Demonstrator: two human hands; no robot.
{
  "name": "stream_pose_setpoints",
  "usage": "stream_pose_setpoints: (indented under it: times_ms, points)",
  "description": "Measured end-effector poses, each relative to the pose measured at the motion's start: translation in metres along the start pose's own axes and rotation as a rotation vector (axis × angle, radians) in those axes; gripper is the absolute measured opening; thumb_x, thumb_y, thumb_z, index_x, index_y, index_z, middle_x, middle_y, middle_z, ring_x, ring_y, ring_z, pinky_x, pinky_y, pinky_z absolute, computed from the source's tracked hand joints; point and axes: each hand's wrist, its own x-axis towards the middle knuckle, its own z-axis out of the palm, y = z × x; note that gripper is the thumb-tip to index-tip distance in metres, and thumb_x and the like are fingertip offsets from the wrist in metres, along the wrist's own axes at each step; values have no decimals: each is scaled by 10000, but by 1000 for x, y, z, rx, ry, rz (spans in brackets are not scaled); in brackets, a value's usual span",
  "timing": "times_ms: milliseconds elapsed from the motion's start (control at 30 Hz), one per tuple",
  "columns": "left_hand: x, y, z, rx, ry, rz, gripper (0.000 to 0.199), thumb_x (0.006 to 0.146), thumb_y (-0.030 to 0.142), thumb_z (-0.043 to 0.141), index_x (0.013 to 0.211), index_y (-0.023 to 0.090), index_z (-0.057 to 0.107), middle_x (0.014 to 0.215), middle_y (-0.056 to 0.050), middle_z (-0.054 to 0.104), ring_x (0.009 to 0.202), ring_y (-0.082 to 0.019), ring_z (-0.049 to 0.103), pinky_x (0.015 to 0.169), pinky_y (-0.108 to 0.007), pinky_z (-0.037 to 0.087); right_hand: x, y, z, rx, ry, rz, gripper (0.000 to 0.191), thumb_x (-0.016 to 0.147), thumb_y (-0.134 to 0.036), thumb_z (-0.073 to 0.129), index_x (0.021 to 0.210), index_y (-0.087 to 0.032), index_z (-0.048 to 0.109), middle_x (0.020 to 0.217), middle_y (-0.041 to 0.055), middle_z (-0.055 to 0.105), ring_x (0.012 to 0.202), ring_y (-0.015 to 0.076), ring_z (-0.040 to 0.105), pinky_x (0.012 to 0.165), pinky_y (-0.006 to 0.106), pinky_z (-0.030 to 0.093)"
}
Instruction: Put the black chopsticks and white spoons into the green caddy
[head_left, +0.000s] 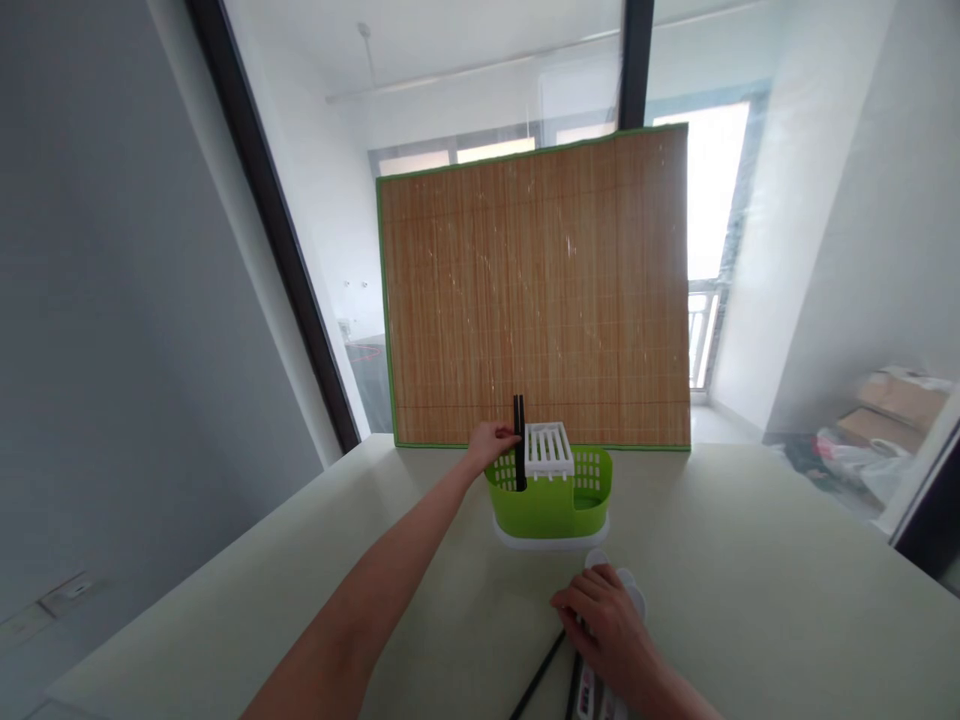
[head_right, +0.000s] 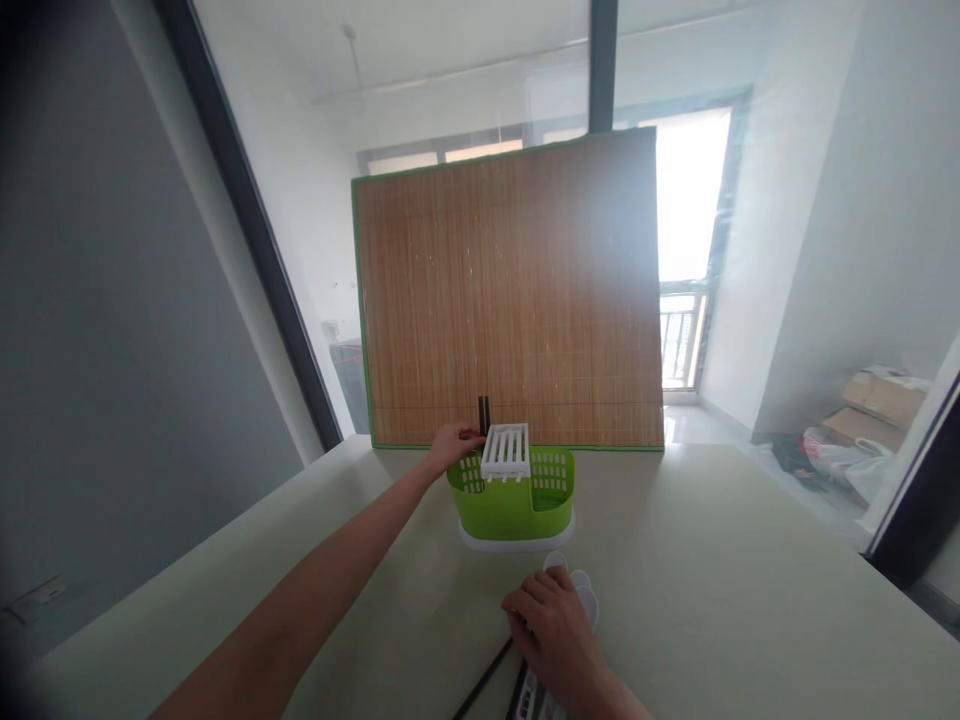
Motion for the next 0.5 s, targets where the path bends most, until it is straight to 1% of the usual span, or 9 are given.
stream_pose_setpoints:
  times_ms: [67,133,200,267,333,400,433,467,500]
  points:
    - [-2,4,-1,21,4,11,140,717,207,667,832,130,687,796,-69,707,680,-146,650,644,-261,518,0,0,0,1,-1,-2,150,853,-131,473,859,-232,583,746,-3,593,732,164,518,734,327,305]
    - [-5,9,-5,37,22,32,185,688,208,692,860,140,690,826,-70,707,718,-155,649,678,-264,513,0,-1,-1,0,2,-6,151,855,-132,471,854,-232,584,742,-4,592,729,162,521,735,326,308]
    - [-14,15,-8,49,72,55,286,679,234,701,952,152,675,912,-79,699,766,-163,642,727,-274,505,1,0,-2,-4,18,-13,152,859,-139,468,854,-233,587,736,-2,593,726,162,527,731,323,313]
    - [-32,19,-11,57,156,73,361,723,289,660,1060,164,630,1014,-87,672,816,-168,628,777,-291,490,1,1,-4,-10,46,-20,152,865,-152,462,863,-234,591,735,3,600,719,163,529,722,321,318]
    - [-62,20,-10,47,252,94,360,789,337,577,1113,179,589,1049,-80,653,844,-169,614,770,-292,488,1,2,-6,-11,73,-22,154,873,-164,454,868,-231,593,740,10,608,711,163,527,716,321,322]
    - [-102,20,-6,21,313,118,315,832,356,508,1093,197,584,994,-59,658,827,-166,610,688,-266,498,1,4,-7,-8,87,-17,156,877,-169,450,866,-228,594,744,13,613,707,163,525,718,322,324]
    - [-126,20,-3,30,305,120,292,846,360,482,1069,206,592,958,-49,660,803,-162,610,655,-255,497,1,5,-7,-6,88,-12,155,876,-167,453,865,-228,594,745,13,614,709,164,526,720,323,323]
    - [-149,20,1,56,272,122,281,858,363,462,1053,213,598,956,-44,657,799,-157,609,650,-249,499,1,6,-7,-4,84,-5,152,873,-163,458,866,-230,595,748,11,615,715,165,527,724,324,323]
    - [-173,20,4,102,248,130,274,869,359,444,1047,222,602,997,-42,649,835,-154,606,687,-250,500,0,6,-7,-3,79,3,150,869,-157,464,870,-232,595,751,10,615,724,167,529,727,325,322]
